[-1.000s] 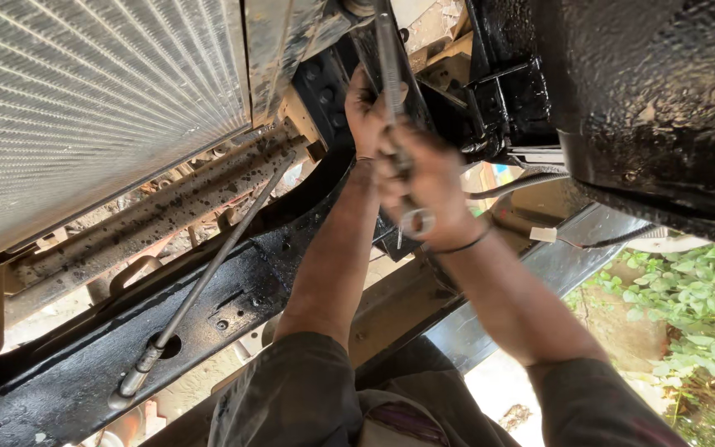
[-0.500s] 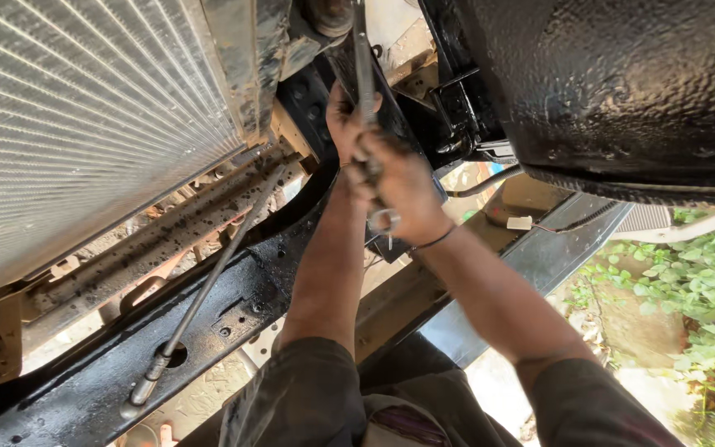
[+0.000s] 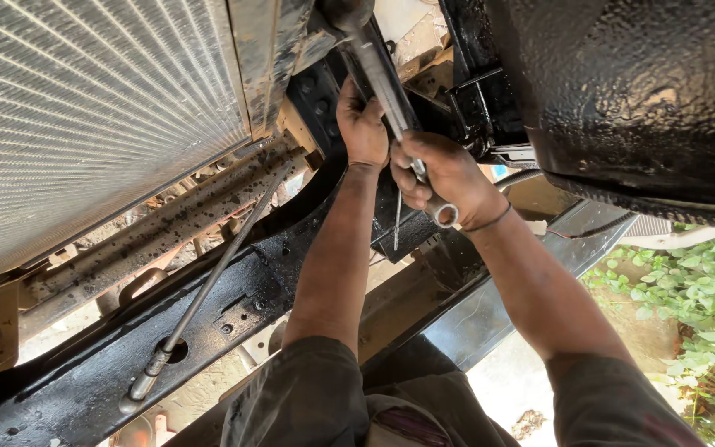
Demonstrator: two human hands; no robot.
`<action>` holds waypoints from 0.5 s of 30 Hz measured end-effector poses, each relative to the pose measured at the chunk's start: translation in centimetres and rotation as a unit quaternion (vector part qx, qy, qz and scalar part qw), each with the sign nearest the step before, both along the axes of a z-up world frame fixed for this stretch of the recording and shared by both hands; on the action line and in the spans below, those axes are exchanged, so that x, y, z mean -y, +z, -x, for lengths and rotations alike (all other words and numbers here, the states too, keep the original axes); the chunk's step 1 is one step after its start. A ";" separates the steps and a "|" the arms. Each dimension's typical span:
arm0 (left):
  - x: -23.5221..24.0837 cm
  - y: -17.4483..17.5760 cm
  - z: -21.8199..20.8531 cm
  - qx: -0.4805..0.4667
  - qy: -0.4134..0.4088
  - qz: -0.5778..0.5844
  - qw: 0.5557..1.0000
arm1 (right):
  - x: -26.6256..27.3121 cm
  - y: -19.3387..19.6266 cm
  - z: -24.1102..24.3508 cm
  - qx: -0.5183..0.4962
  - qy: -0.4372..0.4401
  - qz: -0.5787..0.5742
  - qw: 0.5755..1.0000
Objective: The person uses two wrenches to tighten bolts on a vehicle's undercarriage near the radiator. They repeatedly reposition the wrenches and apply torque to secure the fasteners.
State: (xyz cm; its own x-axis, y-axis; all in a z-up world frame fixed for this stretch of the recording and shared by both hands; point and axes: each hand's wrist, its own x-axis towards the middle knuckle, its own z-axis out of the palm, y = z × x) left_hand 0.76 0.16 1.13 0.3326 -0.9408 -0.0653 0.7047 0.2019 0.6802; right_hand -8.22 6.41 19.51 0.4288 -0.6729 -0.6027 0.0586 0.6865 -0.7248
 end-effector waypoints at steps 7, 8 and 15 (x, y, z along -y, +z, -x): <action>0.1 -0.2 0.0 -0.066 -0.006 0.000 0.998 | 1.4 0.1 0.1 0.034 -0.016 -0.041 0.998; 0.1 -0.3 0.0 -0.059 -0.006 0.007 0.998 | 1.7 0.0 0.3 0.028 -0.014 -0.034 0.999; -0.1 -0.2 -0.1 -0.035 -0.013 0.018 0.999 | 1.2 0.0 -0.4 0.058 -0.055 -0.063 0.995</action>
